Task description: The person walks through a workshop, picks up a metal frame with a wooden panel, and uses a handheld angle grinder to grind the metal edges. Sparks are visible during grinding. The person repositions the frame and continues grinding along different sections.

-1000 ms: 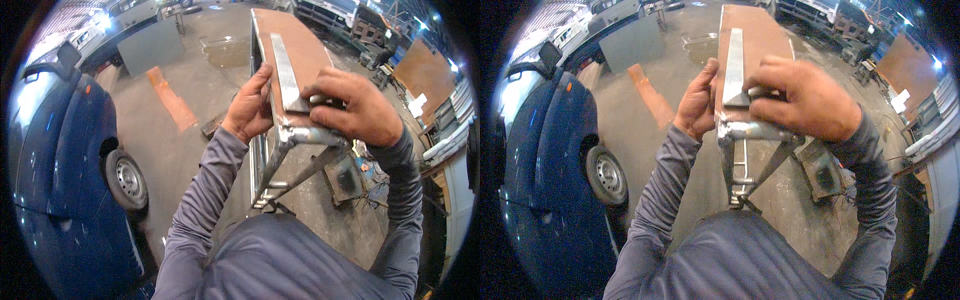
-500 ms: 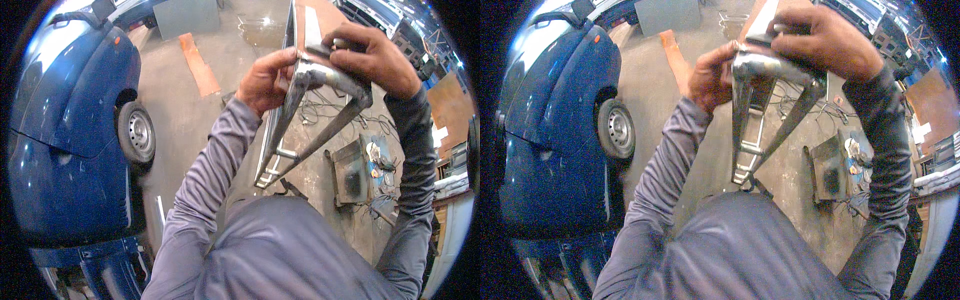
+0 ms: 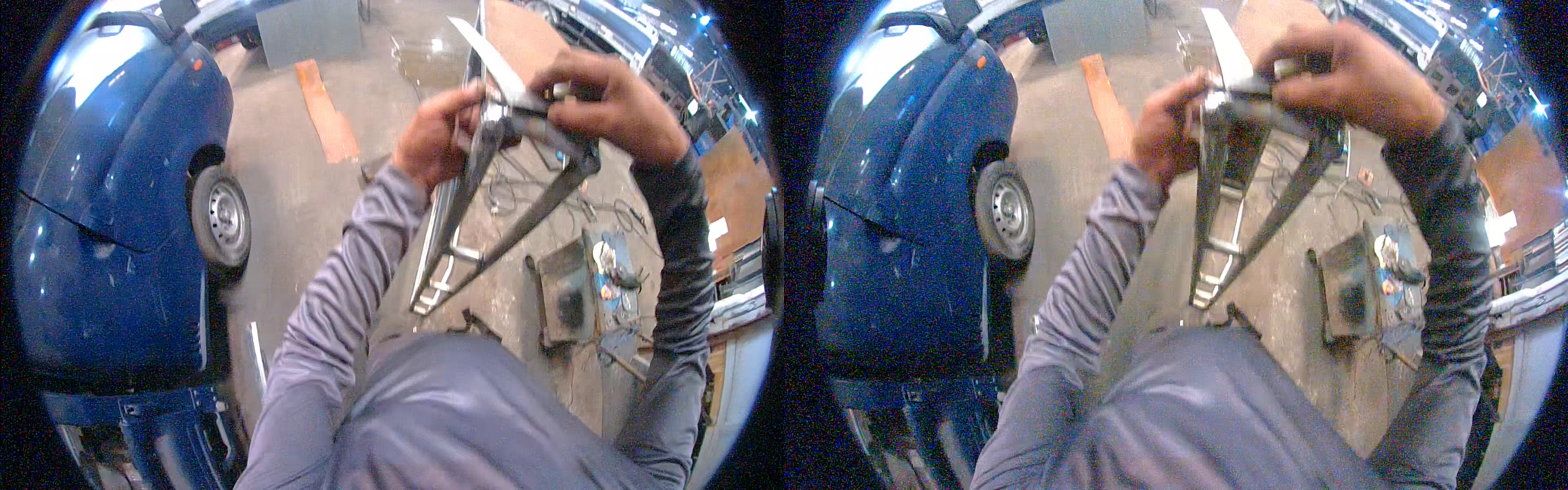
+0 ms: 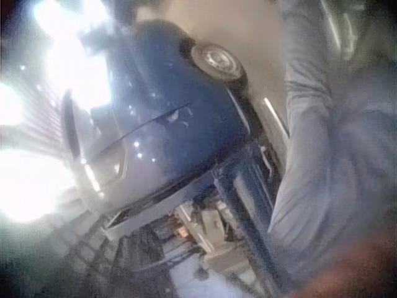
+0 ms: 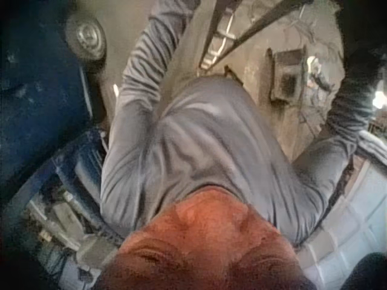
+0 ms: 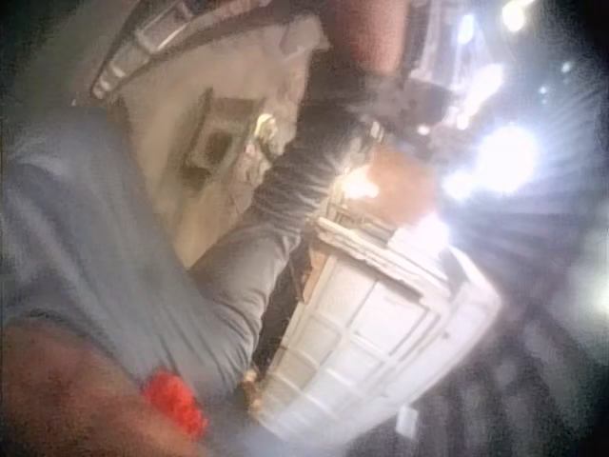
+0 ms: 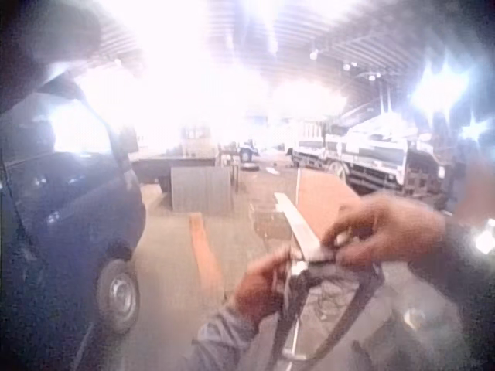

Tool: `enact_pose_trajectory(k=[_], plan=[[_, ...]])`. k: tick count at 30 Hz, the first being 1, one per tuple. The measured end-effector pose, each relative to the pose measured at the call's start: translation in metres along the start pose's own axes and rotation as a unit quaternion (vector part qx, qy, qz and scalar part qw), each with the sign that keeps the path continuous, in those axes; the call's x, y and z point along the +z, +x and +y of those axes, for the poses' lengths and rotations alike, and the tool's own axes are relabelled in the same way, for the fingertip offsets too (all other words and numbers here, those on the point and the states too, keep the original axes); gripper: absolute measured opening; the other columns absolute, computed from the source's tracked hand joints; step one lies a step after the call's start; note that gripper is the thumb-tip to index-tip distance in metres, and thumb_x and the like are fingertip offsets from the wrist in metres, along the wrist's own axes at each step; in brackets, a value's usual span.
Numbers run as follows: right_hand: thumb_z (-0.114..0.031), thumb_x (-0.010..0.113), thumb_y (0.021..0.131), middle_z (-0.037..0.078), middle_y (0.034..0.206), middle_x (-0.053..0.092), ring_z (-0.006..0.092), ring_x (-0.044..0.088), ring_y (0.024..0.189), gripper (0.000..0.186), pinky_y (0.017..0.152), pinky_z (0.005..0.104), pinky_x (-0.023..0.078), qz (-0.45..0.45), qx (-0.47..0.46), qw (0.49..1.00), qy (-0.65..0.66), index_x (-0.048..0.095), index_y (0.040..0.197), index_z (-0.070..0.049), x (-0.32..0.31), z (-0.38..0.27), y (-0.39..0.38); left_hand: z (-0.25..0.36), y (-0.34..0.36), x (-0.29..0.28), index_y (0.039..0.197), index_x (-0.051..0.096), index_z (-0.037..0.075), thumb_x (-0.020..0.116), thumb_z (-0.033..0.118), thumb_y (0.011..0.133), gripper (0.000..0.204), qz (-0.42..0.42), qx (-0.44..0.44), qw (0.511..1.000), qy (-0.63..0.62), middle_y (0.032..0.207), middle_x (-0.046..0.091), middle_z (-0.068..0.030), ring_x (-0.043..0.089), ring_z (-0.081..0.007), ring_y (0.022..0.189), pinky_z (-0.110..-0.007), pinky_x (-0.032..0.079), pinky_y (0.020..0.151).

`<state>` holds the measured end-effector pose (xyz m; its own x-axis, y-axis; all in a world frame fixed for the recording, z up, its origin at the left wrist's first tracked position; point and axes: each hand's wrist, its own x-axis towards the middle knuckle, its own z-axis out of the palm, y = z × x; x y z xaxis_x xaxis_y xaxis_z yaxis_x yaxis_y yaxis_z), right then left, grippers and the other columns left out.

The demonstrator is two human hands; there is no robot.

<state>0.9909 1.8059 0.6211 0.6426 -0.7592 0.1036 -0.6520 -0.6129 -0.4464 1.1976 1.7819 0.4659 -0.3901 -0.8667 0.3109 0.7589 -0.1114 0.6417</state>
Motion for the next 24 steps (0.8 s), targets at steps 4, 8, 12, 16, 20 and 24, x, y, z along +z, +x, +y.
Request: enact_pose_trajectory(k=[4,8,12,16,20,24], plan=[[-0.015,0.071,0.082,0.009,0.088,0.063,0.0185,0.064,0.085,0.025,0.077,0.0301,0.052,0.080,-0.119,0.987,-0.072,0.071,0.104,-0.004,0.002,0.007,-0.011,-0.003,0.003,0.003,0.130,0.056,0.003,0.053,0.030,0.106,0.037,-0.015,-0.045,0.996,-0.075,0.097,0.067,-0.0055,0.067,-0.0137,0.088,-0.029,0.057,0.081],[-0.017,0.072,0.081,0.012,0.088,0.061,0.0238,0.066,0.081,0.027,0.075,0.0358,0.053,0.109,-0.084,0.990,-0.017,0.069,0.103,-0.002,0.010,-0.006,-0.016,0.021,0.019,-0.022,0.156,0.026,0.004,0.058,0.034,0.104,0.068,0.036,0.058,0.992,0.104,0.135,0.057,-0.0154,0.063,-0.0230,0.111,-0.035,0.053,0.093],[-0.015,0.075,0.079,0.012,0.092,0.061,0.0273,0.067,0.082,0.027,0.073,0.0369,0.054,0.130,-0.125,0.982,-0.049,0.069,0.103,-0.006,0.015,-0.006,-0.022,0.044,0.042,-0.016,0.158,0.027,0.006,0.063,0.033,0.101,0.072,0.053,0.056,0.975,0.211,0.137,0.057,-0.0140,0.060,-0.0210,0.118,-0.037,0.049,0.095],[-0.015,0.075,0.080,0.012,0.093,0.061,0.0290,0.066,0.082,0.027,0.073,0.0381,0.054,0.133,-0.090,0.986,-0.043,0.069,0.105,-0.006,0.016,-0.014,-0.020,0.050,0.065,-0.014,0.155,0.036,0.003,0.070,0.032,0.096,0.074,0.011,0.042,0.974,0.224,0.132,0.059,-0.0113,0.058,-0.0171,0.115,-0.034,0.049,0.092],[-0.015,0.075,0.080,0.013,0.093,0.060,0.0305,0.064,0.085,0.028,0.075,0.0394,0.052,0.117,-0.072,0.990,-0.020,0.069,0.105,-0.005,0.013,-0.014,-0.014,0.053,0.075,-0.015,0.155,0.038,0.003,0.070,0.026,0.095,0.072,0.005,0.016,0.966,0.257,0.132,0.059,-0.0106,0.057,-0.0163,0.112,-0.031,0.048,0.090],[-0.014,0.075,0.079,0.013,0.092,0.060,0.0316,0.063,0.086,0.029,0.076,0.0396,0.052,0.111,-0.064,0.992,-0.008,0.069,0.106,-0.004,0.012,-0.015,-0.014,0.055,0.082,-0.018,0.155,0.035,0.002,0.069,0.022,0.094,0.072,-0.015,-0.011,0.967,0.253,0.131,0.058,-0.0118,0.056,-0.0159,0.109,-0.030,0.048,0.090]])
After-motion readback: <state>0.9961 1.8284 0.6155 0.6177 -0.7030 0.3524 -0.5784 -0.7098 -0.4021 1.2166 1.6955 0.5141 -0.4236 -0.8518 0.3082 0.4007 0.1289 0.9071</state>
